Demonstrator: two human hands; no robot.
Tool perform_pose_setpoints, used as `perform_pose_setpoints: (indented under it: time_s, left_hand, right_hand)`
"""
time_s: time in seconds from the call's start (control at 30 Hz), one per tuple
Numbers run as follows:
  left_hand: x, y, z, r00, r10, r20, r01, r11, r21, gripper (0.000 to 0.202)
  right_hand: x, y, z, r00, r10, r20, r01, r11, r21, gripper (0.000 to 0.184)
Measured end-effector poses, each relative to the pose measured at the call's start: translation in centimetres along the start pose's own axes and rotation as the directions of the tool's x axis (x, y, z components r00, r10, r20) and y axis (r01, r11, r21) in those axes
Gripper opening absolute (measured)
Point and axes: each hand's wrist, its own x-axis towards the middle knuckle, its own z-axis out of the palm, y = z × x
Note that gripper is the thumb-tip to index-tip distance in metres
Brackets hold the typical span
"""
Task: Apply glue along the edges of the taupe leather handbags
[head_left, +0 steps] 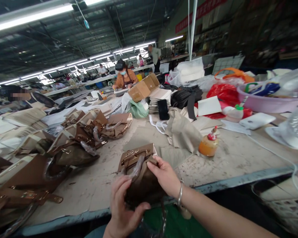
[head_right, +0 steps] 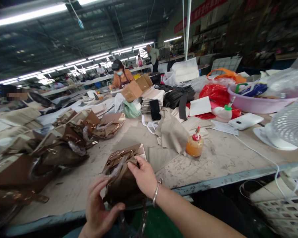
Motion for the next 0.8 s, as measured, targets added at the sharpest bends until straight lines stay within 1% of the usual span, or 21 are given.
perform_pose_setpoints:
  time_s: [0.03, 0.07, 0.1, 0.17, 0.2, 0.27, 0.33, 0.37, 0.4, 0.47, 0.53, 0.57, 0.6, 0.63, 0.7, 0.73, 0.77, 0.8]
  left_hand:
    - [0.0, 0.3, 0.3, 0.996, 0.019, 0.092, -0.027, 0.996, 0.081, 0.069]
    - [0.1, 0.3, 0.5, 0.988, 0.015, 0.151, -0.04, 0.986, 0.161, 0.07]
    - [0.2, 0.2, 0.7, 0.984, 0.003, 0.176, -0.044, 0.972, 0.23, 0.066]
    - [0.4, -0.5, 0.9, 0.985, 0.002, 0.171, -0.054, 0.954, 0.295, 0.056]
    - [0.4, -0.9, 0.7, 0.988, 0.01, 0.155, -0.056, 0.954, 0.294, 0.053]
    - [0.5, -1.6, 0.3, 0.994, 0.017, 0.106, -0.046, 0.96, 0.278, 0.048]
    - [0.7, -1.9, -0.3, 0.999, 0.005, 0.054, -0.02, 0.962, 0.271, 0.04]
    - [0.8, -1.9, -0.5, 1.0, -0.004, 0.027, -0.004, 0.962, 0.271, 0.034]
    - [0.9, -1.9, -0.6, 1.0, -0.013, 0.003, 0.012, 0.963, 0.27, 0.027]
    - [1.1, -1.6, -0.6, 0.999, -0.032, -0.023, 0.037, 0.964, 0.263, 0.014]
    - [1.2, -1.3, -0.4, 0.998, -0.047, -0.029, 0.052, 0.965, 0.258, 0.008]
    - [1.3, -1.0, -0.2, 0.998, -0.054, -0.029, 0.06, 0.964, 0.26, 0.008]
    - [1.3, -0.7, 0.1, 0.998, -0.057, -0.024, 0.062, 0.963, 0.261, 0.008]
    - [1.4, -0.3, 0.2, 0.998, -0.054, -0.02, 0.057, 0.964, 0.259, 0.009]
    - [1.5, 0.7, 0.6, 0.999, -0.037, 0.003, 0.035, 0.971, 0.238, 0.01]
    - [1.5, 1.2, 0.7, 1.0, -0.025, 0.019, 0.02, 0.976, 0.216, 0.009]
    - [1.4, 1.7, 0.8, 0.999, -0.022, 0.039, 0.014, 0.981, 0.193, 0.008]
    - [1.3, 2.2, 0.9, 0.998, -0.019, 0.057, 0.009, 0.985, 0.174, 0.008]
  right_hand:
    - [-0.4, -0.2, 0.4, 1.0, 0.014, 0.024, -0.015, 1.0, 0.022, 0.024]
    - [-0.9, -0.4, 0.7, 0.998, 0.022, 0.059, -0.024, 0.999, 0.03, 0.022]
    - [-1.5, -0.6, 1.1, 0.995, 0.017, 0.099, -0.019, 1.0, 0.014, 0.021]
    - [-2.9, -1.0, 1.5, 0.981, -0.032, 0.189, 0.051, 0.994, -0.098, 0.023]
    - [-3.5, -1.2, 1.6, 0.966, -0.076, 0.246, 0.124, 0.974, -0.188, 0.022]
    - [-4.4, -1.3, 1.5, 0.913, -0.173, 0.369, 0.311, 0.882, -0.354, 0.016]
    - [-4.7, -1.3, 1.1, 0.859, -0.245, 0.45, 0.444, 0.794, -0.415, 0.01]
    - [-4.6, -1.3, 0.8, 0.852, -0.269, 0.45, 0.468, 0.778, -0.419, 0.007]
    - [-4.4, -1.3, 0.4, 0.865, -0.281, 0.416, 0.456, 0.785, -0.418, 0.005]
    - [-3.7, -1.5, -0.4, 0.927, -0.248, 0.282, 0.352, 0.837, -0.42, 0.006]
    - [-3.0, -1.8, -1.3, 0.974, -0.164, 0.156, 0.219, 0.861, -0.459, 0.01]
    - [-2.7, -1.9, -1.8, 0.985, -0.126, 0.122, 0.17, 0.851, -0.496, 0.017]
    - [-2.4, -1.9, -2.2, 0.988, -0.097, 0.12, 0.146, 0.829, -0.54, 0.028]
    - [-2.2, -1.8, -2.5, 0.986, -0.074, 0.148, 0.148, 0.799, -0.583, 0.042]
    - [-1.8, -1.0, -3.0, 0.965, -0.034, 0.26, 0.194, 0.761, -0.619, 0.072]
    - [-1.6, -0.4, -3.1, 0.951, -0.016, 0.309, 0.207, 0.776, -0.596, 0.083]
    - [-1.4, 0.2, -3.1, 0.942, -0.002, 0.335, 0.195, 0.816, -0.544, 0.091]
    - [-1.2, 1.0, -3.0, 0.945, 0.006, 0.327, 0.156, 0.87, -0.467, 0.097]
